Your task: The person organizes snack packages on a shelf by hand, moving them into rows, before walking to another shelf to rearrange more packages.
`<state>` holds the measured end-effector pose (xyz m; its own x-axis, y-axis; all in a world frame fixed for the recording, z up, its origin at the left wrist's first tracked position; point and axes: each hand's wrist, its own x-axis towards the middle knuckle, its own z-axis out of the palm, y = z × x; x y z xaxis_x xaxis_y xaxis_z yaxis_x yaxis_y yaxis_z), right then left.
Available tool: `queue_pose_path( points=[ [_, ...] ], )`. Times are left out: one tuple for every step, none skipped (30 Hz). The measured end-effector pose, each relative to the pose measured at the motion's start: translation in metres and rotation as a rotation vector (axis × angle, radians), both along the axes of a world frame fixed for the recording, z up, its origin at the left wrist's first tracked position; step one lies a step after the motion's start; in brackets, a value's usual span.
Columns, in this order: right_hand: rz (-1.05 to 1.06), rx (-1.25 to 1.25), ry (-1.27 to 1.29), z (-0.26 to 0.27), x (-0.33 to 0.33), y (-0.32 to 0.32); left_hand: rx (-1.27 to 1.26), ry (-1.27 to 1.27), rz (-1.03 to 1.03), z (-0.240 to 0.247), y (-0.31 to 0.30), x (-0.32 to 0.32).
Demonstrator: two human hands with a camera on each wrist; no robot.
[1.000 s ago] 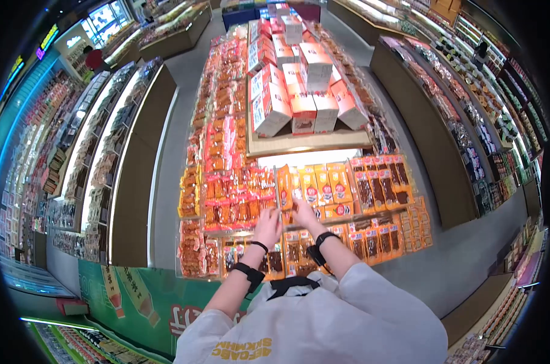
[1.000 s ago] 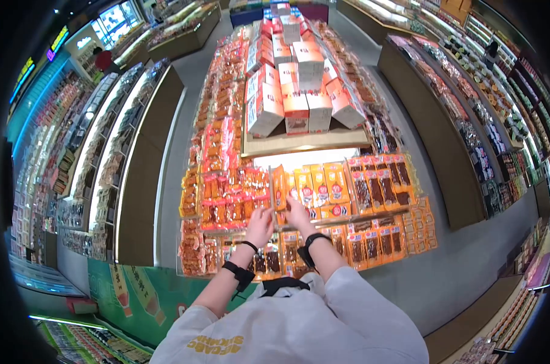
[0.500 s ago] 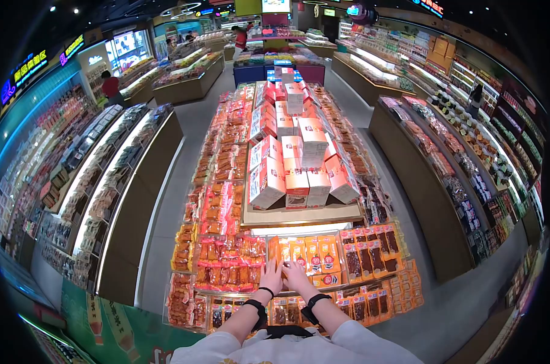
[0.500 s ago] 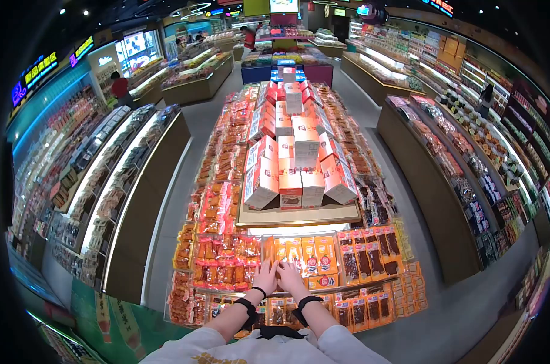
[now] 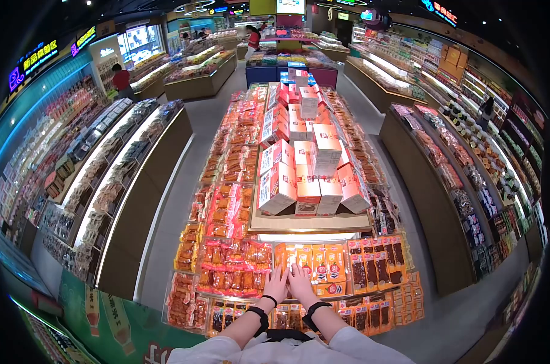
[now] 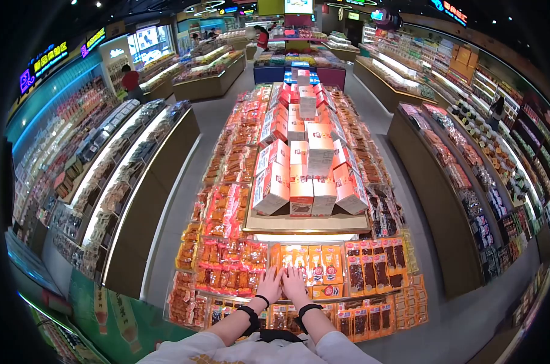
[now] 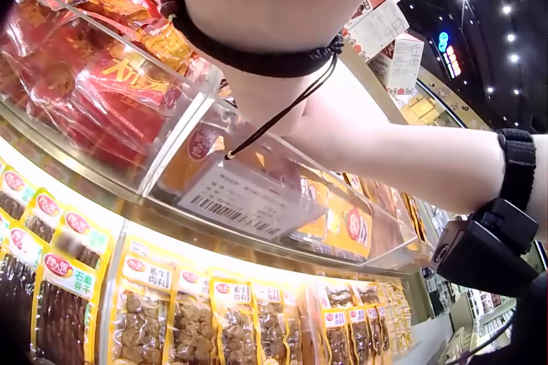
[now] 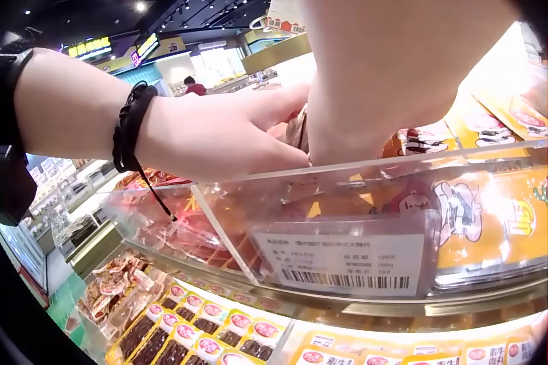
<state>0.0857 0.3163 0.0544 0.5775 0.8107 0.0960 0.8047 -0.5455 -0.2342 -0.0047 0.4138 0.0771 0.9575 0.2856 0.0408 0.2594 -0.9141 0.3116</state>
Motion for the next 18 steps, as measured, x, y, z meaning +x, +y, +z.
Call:
queue_pose_path(
  points=[
    [0.005,-0.001,0.014,0.002,0.000,0.000,-0.009,0.002,0.004,0.000,0.000,0.000],
    [0.011,-0.002,0.028,0.003,0.000,0.000,-0.019,0.003,0.008,0.000,0.000,0.000],
    [0.009,-0.002,0.028,0.005,-0.001,0.000,-0.019,0.003,0.006,0.001,-0.001,0.000],
    [0.023,-0.037,0.000,0.006,-0.001,0.000,-0.028,0.003,0.002,0.003,-0.001,0.000],
    [0.037,-0.072,-0.028,0.008,-0.001,0.000,-0.037,0.004,0.000,0.005,0.000,-0.001],
    [0.037,-0.072,-0.028,0.000,-0.001,0.001,-0.037,0.004,0.000,0.006,0.000,-0.001],
    [0.039,-0.054,-0.082,-0.007,0.000,0.003,-0.031,0.020,0.004,0.008,-0.001,-0.001],
    [0.040,-0.036,-0.135,-0.014,0.001,0.004,-0.025,0.035,0.008,0.009,-0.002,-0.001],
    [0.041,-0.037,-0.133,-0.017,0.000,0.005,-0.027,0.037,0.009,0.007,-0.002,-0.001],
    [0.034,-0.025,-0.124,-0.020,0.000,0.006,-0.039,0.032,0.009,0.005,-0.001,-0.001],
    [0.027,-0.012,-0.116,-0.023,0.000,0.006,-0.051,0.027,0.009,0.004,-0.001,-0.001],
    [0.027,-0.012,-0.116,-0.022,0.000,0.007,-0.051,0.027,0.010,0.004,0.000,-0.001],
    [0.033,-0.040,-0.097,-0.021,0.000,0.006,-0.050,0.030,0.005,0.003,0.000,-0.001],
    [0.039,-0.067,-0.079,-0.020,0.000,0.006,-0.048,0.033,0.000,0.003,0.001,-0.001],
    [0.040,-0.068,-0.079,-0.019,0.000,0.007,-0.049,0.033,0.001,0.005,0.001,-0.001],
    [0.050,-0.080,-0.087,-0.018,0.001,0.006,-0.048,0.035,-0.001,0.006,0.000,-0.001],
    [0.060,-0.092,-0.094,-0.017,0.001,0.005,-0.047,0.037,-0.003,0.008,0.000,-0.001],
    [0.059,-0.093,-0.095,-0.017,0.001,0.005,-0.048,0.036,-0.003,0.009,0.000,-0.001]
  ],
)
